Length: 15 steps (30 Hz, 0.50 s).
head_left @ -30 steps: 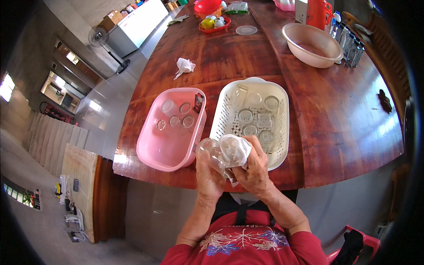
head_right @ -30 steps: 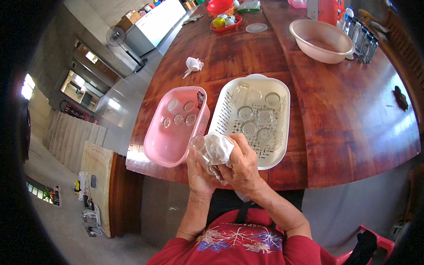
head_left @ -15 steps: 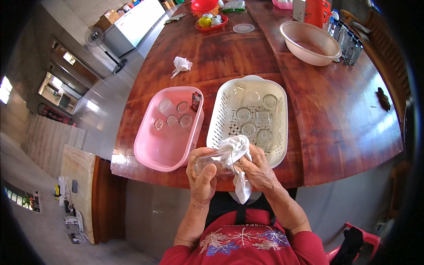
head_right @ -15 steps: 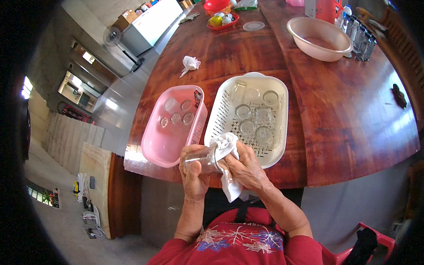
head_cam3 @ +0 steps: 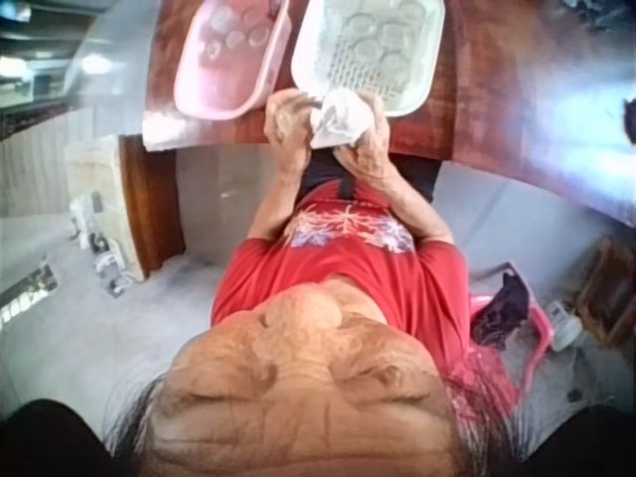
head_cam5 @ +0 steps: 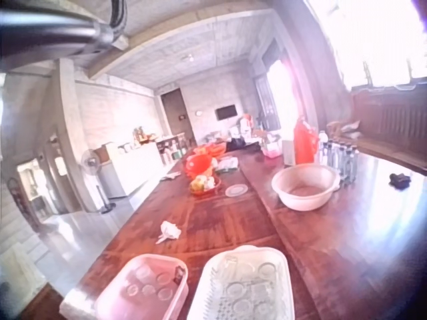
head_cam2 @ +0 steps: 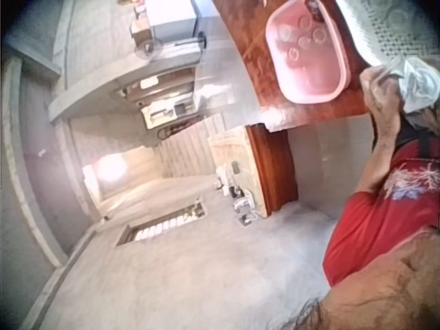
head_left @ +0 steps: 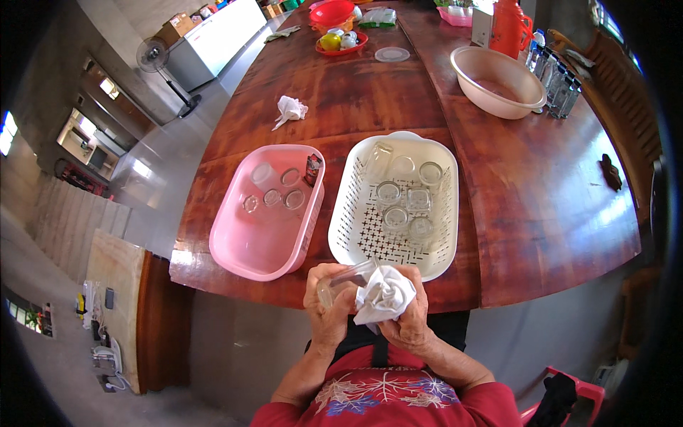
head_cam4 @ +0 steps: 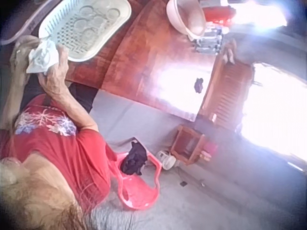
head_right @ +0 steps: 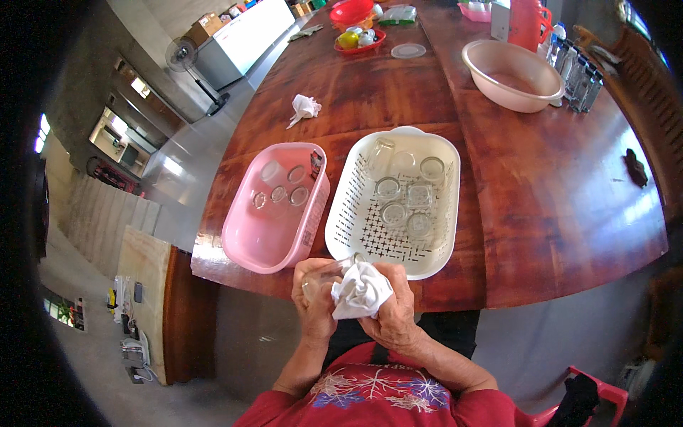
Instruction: The person dries small clear glasses one by one using a white cloth. They pick up each glass from a white plastic basket, wipe it thoroughly, and place it into a pink plastic basin.
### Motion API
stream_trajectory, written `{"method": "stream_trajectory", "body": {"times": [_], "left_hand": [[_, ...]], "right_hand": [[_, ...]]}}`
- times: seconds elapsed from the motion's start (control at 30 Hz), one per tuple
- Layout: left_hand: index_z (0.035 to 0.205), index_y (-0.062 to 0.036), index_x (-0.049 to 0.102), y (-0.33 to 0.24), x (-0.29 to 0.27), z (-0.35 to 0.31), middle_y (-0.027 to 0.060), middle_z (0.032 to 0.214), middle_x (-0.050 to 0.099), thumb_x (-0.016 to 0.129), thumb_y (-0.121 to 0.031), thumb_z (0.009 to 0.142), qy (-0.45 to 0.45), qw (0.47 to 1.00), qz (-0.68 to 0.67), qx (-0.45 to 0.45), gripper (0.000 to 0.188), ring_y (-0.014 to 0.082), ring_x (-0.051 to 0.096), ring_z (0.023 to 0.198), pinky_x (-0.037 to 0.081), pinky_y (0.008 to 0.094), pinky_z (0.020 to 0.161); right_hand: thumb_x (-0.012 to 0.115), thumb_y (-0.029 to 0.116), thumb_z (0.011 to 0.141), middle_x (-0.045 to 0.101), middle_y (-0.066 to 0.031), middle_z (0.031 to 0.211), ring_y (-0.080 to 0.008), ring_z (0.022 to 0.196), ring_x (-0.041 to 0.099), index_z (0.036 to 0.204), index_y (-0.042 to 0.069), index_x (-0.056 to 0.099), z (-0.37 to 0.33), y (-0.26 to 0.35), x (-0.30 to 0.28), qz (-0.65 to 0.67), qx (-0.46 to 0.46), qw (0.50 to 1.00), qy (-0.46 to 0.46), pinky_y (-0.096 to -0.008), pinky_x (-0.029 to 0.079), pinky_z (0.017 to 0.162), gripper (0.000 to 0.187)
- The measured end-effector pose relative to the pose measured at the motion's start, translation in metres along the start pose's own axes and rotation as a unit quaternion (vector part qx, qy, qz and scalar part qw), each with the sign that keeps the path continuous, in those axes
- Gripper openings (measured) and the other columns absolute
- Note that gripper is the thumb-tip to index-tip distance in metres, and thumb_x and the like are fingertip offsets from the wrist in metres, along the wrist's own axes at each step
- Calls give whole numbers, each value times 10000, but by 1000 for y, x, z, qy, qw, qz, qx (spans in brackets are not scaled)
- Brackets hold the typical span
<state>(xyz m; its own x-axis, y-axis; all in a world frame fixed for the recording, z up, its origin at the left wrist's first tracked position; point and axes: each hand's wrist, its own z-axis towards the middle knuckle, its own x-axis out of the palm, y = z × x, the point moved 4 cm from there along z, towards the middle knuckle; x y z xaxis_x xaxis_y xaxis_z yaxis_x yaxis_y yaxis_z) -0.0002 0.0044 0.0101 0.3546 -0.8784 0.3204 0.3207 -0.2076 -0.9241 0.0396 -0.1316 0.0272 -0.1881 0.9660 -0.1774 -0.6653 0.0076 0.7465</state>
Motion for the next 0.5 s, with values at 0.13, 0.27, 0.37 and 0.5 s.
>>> {"method": "stream_trajectory", "body": {"times": [0.13, 0.27, 0.37, 0.5], "left_hand": [[1143, 0, 425, -13, 6, -1, 124, 1071, 510, 703, -94, 806, 62, 994, -3, 88, 447, 134, 598, 764, 483, 242, 656], [1149, -17, 414, -12, 8, -4, 154, 1163, 433, 747, -49, 751, 73, 990, 1, 122, 521, 154, 603, 764, 499, 243, 632], [1147, -30, 418, -1, 4, -4, 159, 1177, 430, 760, -29, 730, 75, 986, 37, 145, 539, 150, 595, 800, 514, 251, 673], [1130, -43, 413, -6, 8, 4, 153, 1195, 407, 771, -19, 709, 117, 983, 59, 126, 552, 168, 571, 921, 516, 280, 786]], "right_hand": [[685, 56, 655, 541, -144, 931, -306, 830, 549, 997, -3, 587, 1, -2, -8, 66, 35, 995, 64, -373, 459, 676, 361], [610, 39, 774, 560, -86, 934, -166, 765, 589, 1001, 3, 590, 4, -5, -9, 206, 163, 964, 39, -278, 497, 626, 230], [547, 44, 844, 639, -54, 903, -113, 789, 623, 1045, -11, 570, -9, -12, -6, 269, 313, 911, -5, -228, 517, 613, 210], [608, 53, 742, 574, -119, 954, -225, 857, 591, 1017, -2, 586, -1, -5, -15, 71, 199, 976, 50, -318, 462, 760, 281]]}}
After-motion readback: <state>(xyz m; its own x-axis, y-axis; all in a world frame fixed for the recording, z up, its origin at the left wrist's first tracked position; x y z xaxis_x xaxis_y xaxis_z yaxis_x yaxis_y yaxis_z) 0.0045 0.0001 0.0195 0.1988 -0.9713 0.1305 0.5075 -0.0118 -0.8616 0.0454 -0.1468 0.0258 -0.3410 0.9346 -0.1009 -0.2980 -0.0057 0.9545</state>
